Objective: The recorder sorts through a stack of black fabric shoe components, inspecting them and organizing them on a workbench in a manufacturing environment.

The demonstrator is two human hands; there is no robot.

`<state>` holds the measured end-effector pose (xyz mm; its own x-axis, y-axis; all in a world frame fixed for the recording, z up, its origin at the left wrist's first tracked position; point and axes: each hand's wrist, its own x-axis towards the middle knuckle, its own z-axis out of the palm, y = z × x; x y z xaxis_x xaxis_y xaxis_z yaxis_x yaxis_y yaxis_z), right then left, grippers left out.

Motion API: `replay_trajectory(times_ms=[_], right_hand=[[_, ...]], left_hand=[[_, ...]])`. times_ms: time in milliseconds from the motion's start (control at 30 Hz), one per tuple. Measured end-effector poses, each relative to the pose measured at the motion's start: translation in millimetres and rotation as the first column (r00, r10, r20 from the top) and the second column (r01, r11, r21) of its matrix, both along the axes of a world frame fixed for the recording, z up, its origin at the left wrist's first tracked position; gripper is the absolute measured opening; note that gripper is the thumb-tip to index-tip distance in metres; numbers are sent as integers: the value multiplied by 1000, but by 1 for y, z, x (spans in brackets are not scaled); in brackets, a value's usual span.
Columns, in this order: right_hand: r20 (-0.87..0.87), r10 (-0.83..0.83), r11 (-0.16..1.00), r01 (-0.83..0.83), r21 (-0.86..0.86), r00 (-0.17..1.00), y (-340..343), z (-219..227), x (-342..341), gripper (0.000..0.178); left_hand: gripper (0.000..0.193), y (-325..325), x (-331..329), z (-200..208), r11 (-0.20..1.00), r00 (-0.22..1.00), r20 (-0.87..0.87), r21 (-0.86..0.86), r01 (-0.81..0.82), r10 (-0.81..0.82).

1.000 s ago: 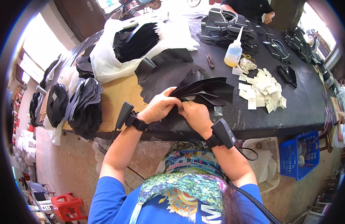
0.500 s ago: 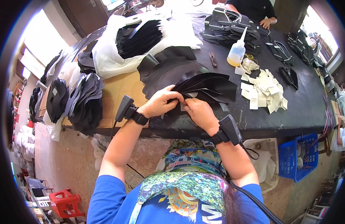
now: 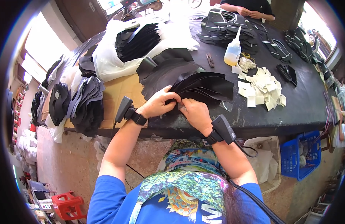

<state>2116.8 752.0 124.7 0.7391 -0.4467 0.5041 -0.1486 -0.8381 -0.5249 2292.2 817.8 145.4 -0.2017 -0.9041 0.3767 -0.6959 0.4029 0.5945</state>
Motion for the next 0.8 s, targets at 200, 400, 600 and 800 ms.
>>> replay_trajectory(times_ms=[200, 400, 600, 800], right_hand=[[121, -145, 962, 111, 248, 982, -15, -12, -4, 11], [654, -356, 0, -700, 714, 667, -35, -4, -46, 13], [801, -149, -47, -813, 580, 580, -43, 6, -88, 11], [164, 63, 610, -168, 775, 984, -2, 17, -46, 11]], left_hand=[[39, 7, -9, 9, 998, 998, 69, 67, -13, 8], [33, 9, -7, 11, 985, 1000, 1, 170, -26, 26], [22, 5, 0, 9, 987, 1000, -12, 159, -15, 17], [15, -3, 6, 2, 995, 996, -67, 84, -54, 60]])
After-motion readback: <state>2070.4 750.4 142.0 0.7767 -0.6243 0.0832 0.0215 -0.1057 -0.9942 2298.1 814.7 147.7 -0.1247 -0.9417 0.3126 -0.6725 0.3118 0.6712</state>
